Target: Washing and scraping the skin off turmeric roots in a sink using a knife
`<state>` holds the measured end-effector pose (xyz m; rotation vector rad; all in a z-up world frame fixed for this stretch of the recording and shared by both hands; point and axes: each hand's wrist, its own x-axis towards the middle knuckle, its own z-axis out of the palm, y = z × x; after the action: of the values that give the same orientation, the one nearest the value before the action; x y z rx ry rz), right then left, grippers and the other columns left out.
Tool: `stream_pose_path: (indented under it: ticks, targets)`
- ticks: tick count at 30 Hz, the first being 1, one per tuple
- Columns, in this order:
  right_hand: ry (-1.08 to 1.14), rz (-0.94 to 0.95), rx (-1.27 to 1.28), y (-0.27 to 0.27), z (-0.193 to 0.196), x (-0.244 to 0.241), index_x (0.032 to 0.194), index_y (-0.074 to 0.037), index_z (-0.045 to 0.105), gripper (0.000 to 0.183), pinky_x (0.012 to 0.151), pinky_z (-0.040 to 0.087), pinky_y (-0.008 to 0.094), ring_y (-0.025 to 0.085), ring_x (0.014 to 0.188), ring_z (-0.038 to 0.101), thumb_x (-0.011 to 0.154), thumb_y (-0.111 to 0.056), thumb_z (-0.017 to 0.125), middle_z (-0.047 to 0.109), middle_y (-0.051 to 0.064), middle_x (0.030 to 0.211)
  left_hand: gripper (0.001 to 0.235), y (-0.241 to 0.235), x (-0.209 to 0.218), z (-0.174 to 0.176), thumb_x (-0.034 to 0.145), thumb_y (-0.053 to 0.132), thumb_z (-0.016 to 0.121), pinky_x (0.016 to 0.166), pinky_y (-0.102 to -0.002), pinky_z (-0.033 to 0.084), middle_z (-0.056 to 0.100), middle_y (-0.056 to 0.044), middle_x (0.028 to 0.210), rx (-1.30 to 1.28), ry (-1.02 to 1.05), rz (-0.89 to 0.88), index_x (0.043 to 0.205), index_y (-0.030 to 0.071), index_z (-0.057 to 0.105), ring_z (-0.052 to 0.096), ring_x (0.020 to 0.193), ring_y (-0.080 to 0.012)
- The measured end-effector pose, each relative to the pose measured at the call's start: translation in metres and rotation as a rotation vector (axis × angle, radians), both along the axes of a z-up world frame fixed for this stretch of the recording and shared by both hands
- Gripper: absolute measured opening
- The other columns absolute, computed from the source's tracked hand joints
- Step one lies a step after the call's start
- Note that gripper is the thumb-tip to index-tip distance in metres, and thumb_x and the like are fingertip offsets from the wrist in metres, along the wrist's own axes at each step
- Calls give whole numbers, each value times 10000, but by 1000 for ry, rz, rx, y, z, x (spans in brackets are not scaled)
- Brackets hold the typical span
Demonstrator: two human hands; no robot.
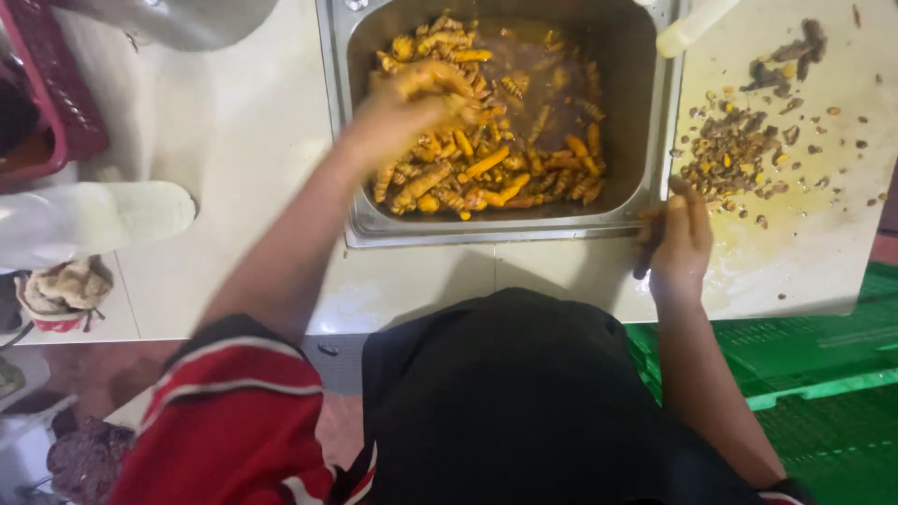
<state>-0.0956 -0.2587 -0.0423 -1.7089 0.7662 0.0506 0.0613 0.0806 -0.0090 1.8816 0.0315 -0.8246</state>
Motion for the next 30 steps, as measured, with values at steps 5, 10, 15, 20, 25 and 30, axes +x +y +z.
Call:
stream_pose_path:
  ticks: [5,10,15,20,25,30]
  targets:
    - [95,270,-106,52,58,22,1571,-165,476,545,367,302,253,84,473,391,1062,-339,387,449,-6,578,330,-35,-42,6,1018,141,573,793,-306,683,707,-117,1089,-597,302,243,1342,107,629,726,957,-211]
    - [-149,579,122,77,84,32,1609,-88,360,581,551,428,250,110,561,466,1048,-137,502,474,32,645,482,-58,-67,-9,990,133,696,912,-377,639,683,-119,1121,-1092,305,384,1444,92,538,731,1046,-302]
    - [-30,630,-47,92,105,35,1574,-148,433,622,615,479,244,107,653,477,978,-250,578,643,38,1150,247,-79,-79,-28,952,131,727,814,-429,663,699,-86,1097,-1131,302,619,1187,99,657,719,917,-260]
    - [-371,653,33,87,85,31,1480,-10,530,499,1128,446,502,274,1264,581,993,3,638,640,222,1324,393,-92,-89,-47,923,180,824,869,-522,650,748,-127,1107,-1133,317,710,1274,94,671,742,1020,-359]
    - [-449,643,77,93,86,32,1455,36,525,445,1209,347,544,311,1371,514,1021,5,616,617,226,1378,422,-97,-91,-44,924,186,820,874,-502,646,753,-159,1094,-1162,350,760,1294,65,657,743,1021,-354]
    - [-476,672,0,91,86,33,1420,41,566,404,1219,322,551,352,1405,493,1024,-7,627,621,229,1384,387,-99,-95,-41,940,198,813,912,-518,615,748,-169,1099,-1173,353,756,1278,73,672,729,1049,-361]
